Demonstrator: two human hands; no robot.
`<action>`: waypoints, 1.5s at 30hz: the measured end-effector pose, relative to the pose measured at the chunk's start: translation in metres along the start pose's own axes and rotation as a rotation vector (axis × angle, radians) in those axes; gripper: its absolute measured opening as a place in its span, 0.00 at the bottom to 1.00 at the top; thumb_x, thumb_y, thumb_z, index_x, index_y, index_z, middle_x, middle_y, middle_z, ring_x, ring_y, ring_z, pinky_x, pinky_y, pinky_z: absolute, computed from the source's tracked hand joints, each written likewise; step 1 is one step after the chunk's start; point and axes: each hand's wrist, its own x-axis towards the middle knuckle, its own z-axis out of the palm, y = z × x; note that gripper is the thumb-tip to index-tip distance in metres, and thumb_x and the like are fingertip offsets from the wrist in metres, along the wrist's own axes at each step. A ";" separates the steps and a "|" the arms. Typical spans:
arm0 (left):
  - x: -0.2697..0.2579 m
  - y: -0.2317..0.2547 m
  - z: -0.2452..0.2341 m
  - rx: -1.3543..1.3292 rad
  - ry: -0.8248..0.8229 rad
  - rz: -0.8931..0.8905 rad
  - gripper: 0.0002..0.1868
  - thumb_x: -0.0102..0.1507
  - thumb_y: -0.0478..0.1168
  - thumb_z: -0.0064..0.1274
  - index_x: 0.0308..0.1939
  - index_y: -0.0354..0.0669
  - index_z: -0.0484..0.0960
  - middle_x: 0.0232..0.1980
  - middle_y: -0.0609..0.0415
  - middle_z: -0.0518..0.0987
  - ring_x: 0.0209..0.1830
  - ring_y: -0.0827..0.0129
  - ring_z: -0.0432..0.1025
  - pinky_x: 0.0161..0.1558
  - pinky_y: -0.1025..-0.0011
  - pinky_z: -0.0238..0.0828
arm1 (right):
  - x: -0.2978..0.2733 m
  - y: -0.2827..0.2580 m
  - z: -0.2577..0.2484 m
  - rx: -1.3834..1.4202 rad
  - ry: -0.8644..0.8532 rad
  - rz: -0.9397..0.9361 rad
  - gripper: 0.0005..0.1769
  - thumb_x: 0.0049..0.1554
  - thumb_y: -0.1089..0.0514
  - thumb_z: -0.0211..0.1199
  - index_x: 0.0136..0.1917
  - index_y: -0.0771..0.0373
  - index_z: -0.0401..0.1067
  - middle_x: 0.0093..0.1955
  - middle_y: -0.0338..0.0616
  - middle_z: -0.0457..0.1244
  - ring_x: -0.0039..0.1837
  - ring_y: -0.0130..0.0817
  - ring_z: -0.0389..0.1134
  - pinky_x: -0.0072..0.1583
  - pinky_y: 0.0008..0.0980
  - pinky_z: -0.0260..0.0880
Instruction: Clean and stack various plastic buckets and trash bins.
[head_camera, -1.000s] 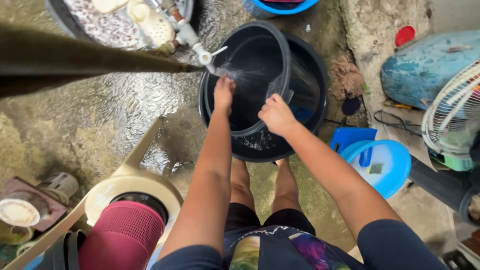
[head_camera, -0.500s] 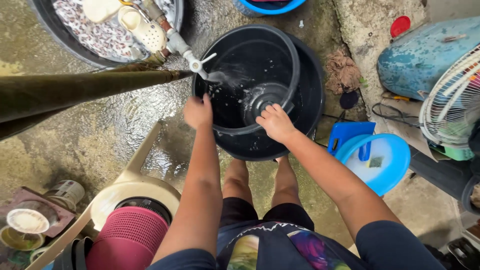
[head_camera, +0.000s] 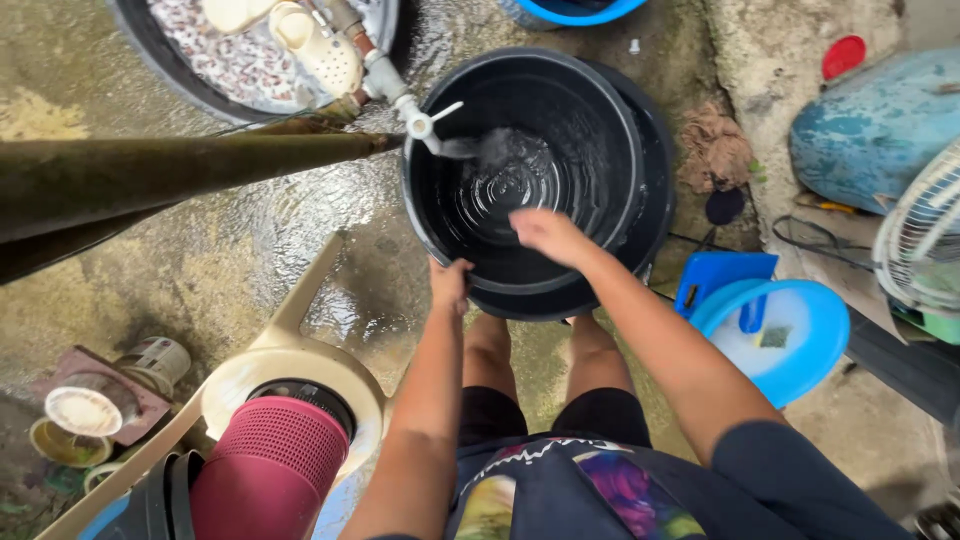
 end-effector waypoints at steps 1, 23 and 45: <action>-0.012 0.004 0.003 -0.003 0.010 0.007 0.31 0.52 0.24 0.52 0.57 0.52 0.69 0.37 0.58 0.74 0.29 0.69 0.70 0.23 0.69 0.64 | 0.033 0.009 0.011 0.003 -0.010 -0.007 0.21 0.58 0.55 0.64 0.64 0.61 0.73 0.63 0.42 0.67 0.64 0.35 0.68 0.64 0.35 0.68; -0.017 -0.007 -0.002 -0.048 -0.052 0.201 0.28 0.53 0.25 0.54 0.57 0.42 0.69 0.44 0.52 0.75 0.41 0.65 0.72 0.43 0.67 0.73 | -0.058 -0.059 0.079 -0.465 -0.177 0.019 0.31 0.59 0.38 0.53 0.64 0.62 0.70 0.61 0.49 0.66 0.63 0.46 0.65 0.66 0.43 0.59; -0.137 0.076 0.062 1.299 -0.090 0.925 0.34 0.58 0.70 0.57 0.31 0.40 0.77 0.30 0.46 0.79 0.35 0.46 0.76 0.37 0.51 0.70 | -0.043 -0.131 -0.072 -1.114 -0.116 -0.253 0.10 0.45 0.59 0.66 0.43 0.50 0.79 0.44 0.45 0.70 0.57 0.46 0.69 0.65 0.42 0.62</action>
